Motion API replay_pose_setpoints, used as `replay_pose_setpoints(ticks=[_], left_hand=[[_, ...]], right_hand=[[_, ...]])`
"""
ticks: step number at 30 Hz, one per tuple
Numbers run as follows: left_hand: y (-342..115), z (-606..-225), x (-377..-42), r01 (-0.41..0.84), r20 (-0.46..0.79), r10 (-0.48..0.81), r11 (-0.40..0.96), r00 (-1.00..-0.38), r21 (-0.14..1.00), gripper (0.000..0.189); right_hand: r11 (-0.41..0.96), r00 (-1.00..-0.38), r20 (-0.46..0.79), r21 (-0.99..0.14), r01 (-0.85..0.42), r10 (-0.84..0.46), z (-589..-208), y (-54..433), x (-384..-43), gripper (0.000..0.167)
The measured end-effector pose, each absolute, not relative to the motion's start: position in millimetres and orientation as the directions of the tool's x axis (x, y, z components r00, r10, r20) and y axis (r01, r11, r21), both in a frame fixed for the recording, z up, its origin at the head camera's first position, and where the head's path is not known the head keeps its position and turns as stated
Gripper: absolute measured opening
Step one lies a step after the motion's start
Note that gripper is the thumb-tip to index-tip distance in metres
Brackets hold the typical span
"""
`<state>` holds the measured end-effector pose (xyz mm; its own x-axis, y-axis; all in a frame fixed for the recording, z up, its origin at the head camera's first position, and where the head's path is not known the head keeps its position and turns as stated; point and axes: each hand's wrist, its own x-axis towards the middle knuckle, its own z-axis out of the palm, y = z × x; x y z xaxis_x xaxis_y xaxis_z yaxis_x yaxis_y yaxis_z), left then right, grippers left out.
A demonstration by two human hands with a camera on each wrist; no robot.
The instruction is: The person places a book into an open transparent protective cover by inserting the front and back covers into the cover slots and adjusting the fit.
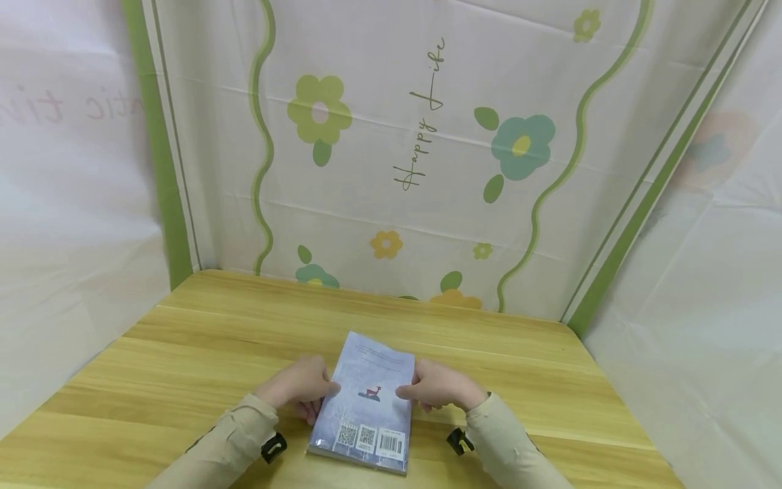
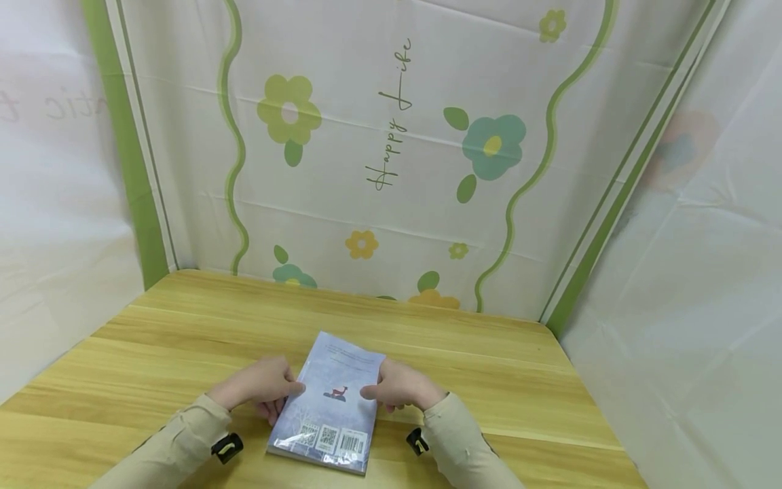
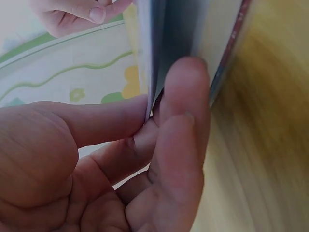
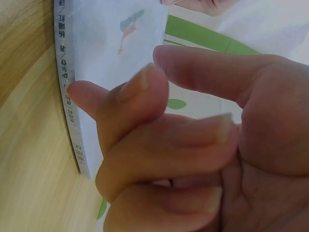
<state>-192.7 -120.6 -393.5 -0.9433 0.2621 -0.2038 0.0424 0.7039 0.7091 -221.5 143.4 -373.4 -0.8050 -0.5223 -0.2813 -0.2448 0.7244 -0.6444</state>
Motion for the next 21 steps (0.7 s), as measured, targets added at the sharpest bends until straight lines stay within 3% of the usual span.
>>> replay_pose_setpoints(ticks=[9, 18, 21], left_hand=[[-120, -393, -193, 0.047, -0.209, 0.266, 0.714, -0.941, 0.699, 0.035], [-122, -400, -192, 0.045, -0.168, 0.202, 0.757, -0.965, 0.652, 0.035], [-122, -400, -191, 0.048, -0.151, 0.177, 0.786, -0.973, 0.616, 0.035]], right_hand=[[0.718, -0.808, -0.284, -0.658, -0.227, -0.516, -372, 145, -218, 0.017], [0.714, -0.818, -0.295, -0.674, -0.188, -0.493, -376, 149, -213, 0.04], [0.665, -0.819, -0.284, -0.731, -0.151, -0.498, -378, 154, -213, 0.035]])
